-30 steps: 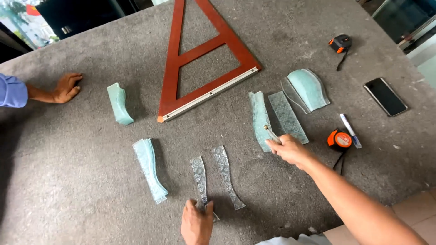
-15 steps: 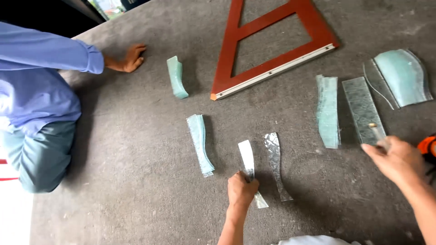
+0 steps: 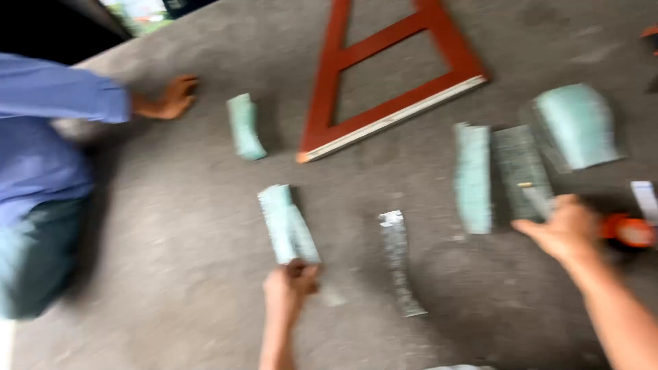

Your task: Score and cut decorative glass pieces using a glass cutter on a workshop table.

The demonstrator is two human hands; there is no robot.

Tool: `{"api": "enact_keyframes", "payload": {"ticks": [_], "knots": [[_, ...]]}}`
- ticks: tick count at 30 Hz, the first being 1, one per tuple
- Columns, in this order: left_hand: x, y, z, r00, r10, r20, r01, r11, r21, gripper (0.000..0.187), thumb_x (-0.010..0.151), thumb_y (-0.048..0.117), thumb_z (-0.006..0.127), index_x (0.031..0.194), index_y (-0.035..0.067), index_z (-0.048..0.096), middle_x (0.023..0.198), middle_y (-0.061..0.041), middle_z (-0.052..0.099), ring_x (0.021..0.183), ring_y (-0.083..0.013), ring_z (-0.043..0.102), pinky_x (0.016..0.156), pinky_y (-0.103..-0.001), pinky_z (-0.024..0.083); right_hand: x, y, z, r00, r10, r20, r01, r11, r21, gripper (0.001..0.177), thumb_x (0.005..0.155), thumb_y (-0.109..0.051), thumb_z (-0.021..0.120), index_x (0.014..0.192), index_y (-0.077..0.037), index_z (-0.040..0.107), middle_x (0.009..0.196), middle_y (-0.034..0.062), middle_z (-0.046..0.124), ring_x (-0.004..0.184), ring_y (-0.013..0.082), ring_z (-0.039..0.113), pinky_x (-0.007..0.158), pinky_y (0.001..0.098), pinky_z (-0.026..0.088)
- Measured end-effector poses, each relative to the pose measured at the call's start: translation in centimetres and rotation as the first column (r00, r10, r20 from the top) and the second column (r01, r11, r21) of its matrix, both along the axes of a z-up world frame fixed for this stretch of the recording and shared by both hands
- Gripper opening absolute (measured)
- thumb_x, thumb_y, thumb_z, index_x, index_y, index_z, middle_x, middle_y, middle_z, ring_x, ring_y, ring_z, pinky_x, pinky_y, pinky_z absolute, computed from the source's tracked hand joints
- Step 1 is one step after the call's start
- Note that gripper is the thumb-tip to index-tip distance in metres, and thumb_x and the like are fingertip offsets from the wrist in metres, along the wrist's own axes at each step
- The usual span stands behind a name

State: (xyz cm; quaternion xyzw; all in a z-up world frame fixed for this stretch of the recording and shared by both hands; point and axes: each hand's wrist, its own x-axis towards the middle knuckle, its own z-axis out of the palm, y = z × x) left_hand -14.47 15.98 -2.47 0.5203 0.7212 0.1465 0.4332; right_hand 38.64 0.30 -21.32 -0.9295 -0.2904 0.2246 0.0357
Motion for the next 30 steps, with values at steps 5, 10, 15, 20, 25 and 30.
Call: {"api": "enact_keyframes", "payload": {"ticks": [5,10,15,20,25,30], "knots": [[-3.6,5.4,-4.7,0.884,-0.121,-0.451,0.182,0.979,0.094,0.035,0.078,0.028,0.084,0.101,0.002,0.077,0.082,-0.014,0.079,0.069,-0.0236,0.078,0.068,-0.039,0.063,-1.0,-0.1,7.5,0.997,0.058,0.047,-0.064,0.987,0.144,0.081,0.062,-0.054,0.092,0.113,0.004,0.066,0.101,0.0225,0.073,0.093,0.0352,0.073,0.082,0.0451,0.058],[-6.6,8.4,-5.9,0.729,-0.186,-0.658,0.283,0.958,0.043,0.032,0.072,0.034,0.081,0.084,0.005,0.077,0.081,-0.019,0.076,0.079,-0.0351,0.074,0.075,-0.047,0.059,-0.8,-0.8,5.8,0.965,0.219,0.142,-0.233,0.968,0.091,0.071,0.067,-0.062,0.088,0.094,0.001,0.069,0.088,0.0197,0.073,0.081,0.0339,0.072,0.073,0.0467,0.057],[-5.1,8.4,-7.2,0.855,-0.148,-0.497,0.272,0.944,0.188,0.018,0.075,0.022,0.074,0.081,0.005,0.076,0.078,-0.018,0.075,0.072,-0.0324,0.075,0.072,-0.044,0.059,-1.0,-4.7,3.6,0.988,-0.01,-0.151,0.055,0.954,0.295,0.059,0.069,-0.052,0.086,0.096,0.0,0.075,0.074,0.0158,0.072,0.068,0.0281,0.068,0.066,0.0451,0.056],[-7.0,9.0,-11.7,0.892,-0.094,-0.442,0.274,0.891,0.362,0.023,0.082,0.024,0.075,0.091,0.004,0.069,0.082,-0.013,0.073,0.075,-0.0277,0.07,0.072,-0.043,0.058,-4.8,-11.3,1.9,0.936,-0.059,-0.347,0.214,0.878,0.428,0.065,0.074,-0.048,0.087,0.111,0.002,0.068,0.079,0.0154,0.065,0.067,0.0263,0.06,0.06,0.0488,0.054],[-8.2,8.6,-12.9,0.92,0.128,-0.369,0.049,0.9,0.433,0.032,0.097,0.028,0.07,0.117,0.005,0.06,0.096,-0.013,0.07,0.085,-0.0242,0.066,0.075,-0.041,0.056,-12.1,-14.6,5.9,0.837,0.051,-0.545,0.237,0.864,0.444,0.059,0.079,-0.043,0.083,0.116,0.0,0.067,0.082,0.0158,0.06,0.071,0.0259,0.057,0.064,0.0463,0.051],[-8.6,8.1,-11.5,0.872,0.145,-0.467,-0.14,0.989,0.045,0.045,0.087,0.032,0.078,0.12,0.007,0.062,0.104,-0.013,0.073,0.09,-0.0247,0.068,0.08,-0.04,0.057,-16.1,-14.3,5.1,0.919,0.088,-0.384,-0.048,0.993,0.112,0.065,0.066,-0.044,0.092,0.117,-0.012,0.069,0.091,0.0086,0.068,0.081,0.023,0.068,0.079,0.038,0.061]]}}
